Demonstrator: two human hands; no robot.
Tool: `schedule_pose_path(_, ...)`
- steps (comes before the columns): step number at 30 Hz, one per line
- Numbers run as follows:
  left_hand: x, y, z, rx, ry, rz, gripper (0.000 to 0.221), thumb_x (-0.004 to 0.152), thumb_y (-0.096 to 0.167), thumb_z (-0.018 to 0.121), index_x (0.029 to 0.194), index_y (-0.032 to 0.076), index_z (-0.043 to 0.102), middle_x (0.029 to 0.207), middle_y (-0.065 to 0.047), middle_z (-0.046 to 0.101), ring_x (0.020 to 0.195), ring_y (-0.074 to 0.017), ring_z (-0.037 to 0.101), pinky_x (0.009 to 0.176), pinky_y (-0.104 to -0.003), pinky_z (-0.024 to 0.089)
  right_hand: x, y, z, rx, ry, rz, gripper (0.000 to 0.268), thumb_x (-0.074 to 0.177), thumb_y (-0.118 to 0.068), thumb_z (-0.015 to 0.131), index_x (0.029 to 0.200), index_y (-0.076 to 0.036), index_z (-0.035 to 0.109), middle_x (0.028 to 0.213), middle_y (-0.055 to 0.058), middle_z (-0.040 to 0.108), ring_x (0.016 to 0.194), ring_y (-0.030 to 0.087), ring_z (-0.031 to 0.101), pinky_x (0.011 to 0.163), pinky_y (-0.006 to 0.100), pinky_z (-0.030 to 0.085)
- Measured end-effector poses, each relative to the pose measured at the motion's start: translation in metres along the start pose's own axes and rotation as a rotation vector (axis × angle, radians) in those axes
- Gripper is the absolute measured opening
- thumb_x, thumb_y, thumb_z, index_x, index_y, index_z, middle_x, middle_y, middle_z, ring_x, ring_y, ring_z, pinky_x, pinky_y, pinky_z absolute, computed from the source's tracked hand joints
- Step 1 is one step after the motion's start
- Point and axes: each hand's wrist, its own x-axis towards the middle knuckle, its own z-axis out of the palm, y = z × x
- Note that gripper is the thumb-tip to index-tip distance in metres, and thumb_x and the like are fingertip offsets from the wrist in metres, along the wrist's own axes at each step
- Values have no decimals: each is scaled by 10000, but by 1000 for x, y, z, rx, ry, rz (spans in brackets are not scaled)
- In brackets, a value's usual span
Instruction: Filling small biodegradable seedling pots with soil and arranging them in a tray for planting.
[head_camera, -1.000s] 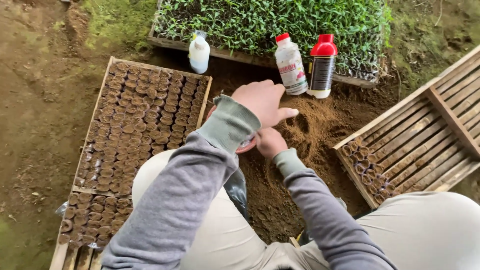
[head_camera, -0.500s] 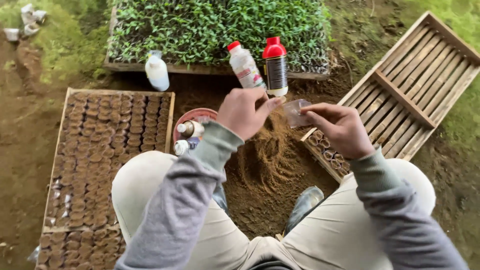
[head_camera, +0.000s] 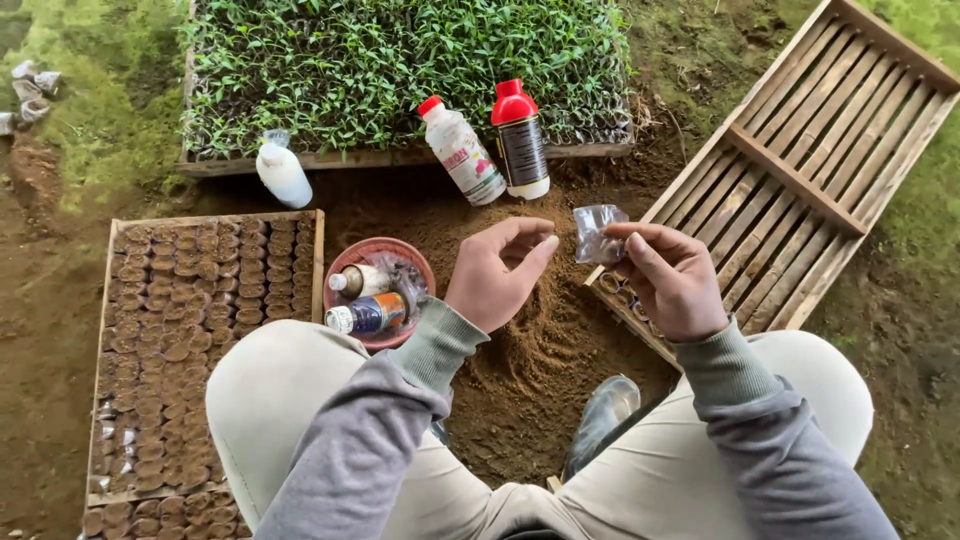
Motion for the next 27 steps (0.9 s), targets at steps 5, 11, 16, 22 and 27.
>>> schedule_pose_path(5,2,6,5,-116,-21,24,346,927,166,753,1233,19,686,1007,-123,755,930,-166,727,851,-301,601,-1,4,-2,54,12,-2,267,1007,-19,610,1183,178,646,972,282,718,871,306,739,750,451,658)
schedule_pose_path(11,-4,11,2,-169,-35,102,384,918,115,768,1269,6,656,1021,-170,764,963,-214,738,894,-339,593,-2,1,15,104,4,26,269,1009,-17,600,1184,183,642,969,257,725,886,293,744,770,447,659)
schedule_pose_path(16,-6,11,-4,-191,-16,120,376,901,104,788,1245,11,667,998,-162,771,941,-193,742,891,-319,597,1,8,19,98,-13,39,266,1009,-14,600,1190,176,647,954,238,729,885,260,736,792,446,655)
schedule_pose_path(22,-8,14,-8,-164,19,136,354,895,68,781,1230,21,677,979,-153,777,922,-171,741,874,-306,602,-3,7,29,110,-27,54,270,1002,-11,608,1192,177,644,952,250,729,892,270,736,802,454,655)
schedule_pose_path(27,-9,13,-10,-74,37,179,245,891,81,778,1105,54,662,936,-118,781,889,-172,747,842,-305,594,0,7,30,38,-20,28,295,948,16,670,1223,111,621,930,194,707,805,223,730,692,318,630)
